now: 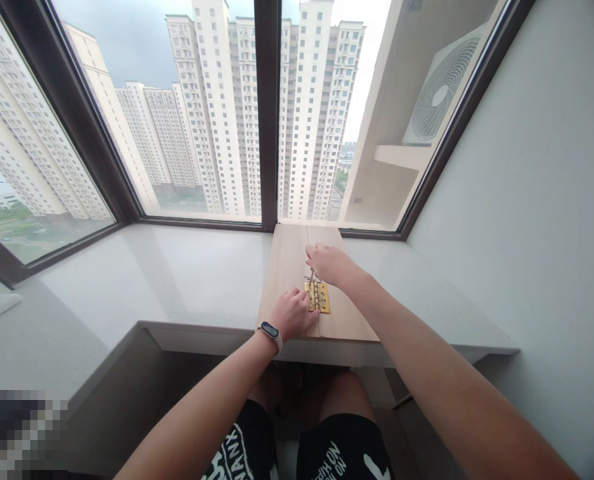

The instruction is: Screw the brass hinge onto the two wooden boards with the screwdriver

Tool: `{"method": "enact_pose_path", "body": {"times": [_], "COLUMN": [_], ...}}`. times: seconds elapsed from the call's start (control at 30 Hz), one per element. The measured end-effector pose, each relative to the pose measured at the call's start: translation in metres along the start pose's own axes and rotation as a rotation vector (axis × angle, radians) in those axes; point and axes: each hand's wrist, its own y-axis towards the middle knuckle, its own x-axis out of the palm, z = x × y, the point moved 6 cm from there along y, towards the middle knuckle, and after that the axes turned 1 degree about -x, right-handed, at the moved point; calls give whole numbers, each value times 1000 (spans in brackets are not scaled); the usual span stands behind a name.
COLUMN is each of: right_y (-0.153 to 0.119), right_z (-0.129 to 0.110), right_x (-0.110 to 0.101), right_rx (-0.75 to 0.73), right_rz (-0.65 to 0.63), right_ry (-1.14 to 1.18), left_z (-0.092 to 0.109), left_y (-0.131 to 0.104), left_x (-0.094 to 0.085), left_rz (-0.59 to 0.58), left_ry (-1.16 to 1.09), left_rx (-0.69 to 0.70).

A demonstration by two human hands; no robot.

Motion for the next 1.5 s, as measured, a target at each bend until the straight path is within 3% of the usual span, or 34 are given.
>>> {"method": "enact_pose_path", "body": {"times": [0.27, 0.57, 0.9, 1.27, 1.5], "right_y": [-1, -3, 0, 0, -2], "right_z": [5, -2, -6, -4, -5], "right_x": [1, -8, -4, -9, -6], "right_rx": [35, 2, -76, -33, -45], "right_rz": [-39, -3, -83, 6, -37], "right_ry": [28, 21, 53, -4, 36], "left_z": [-3, -8, -10, -10, -10], "left_y": [-3, -4, -5, -5, -5], "left_x": [-3, -3, -1, -1, -1], "left_rz": [32, 65, 57, 65, 58], "left_ry": [-20, -91, -118, -138, -139], "left_rx": [-30, -87, -94, -92, -104]}}
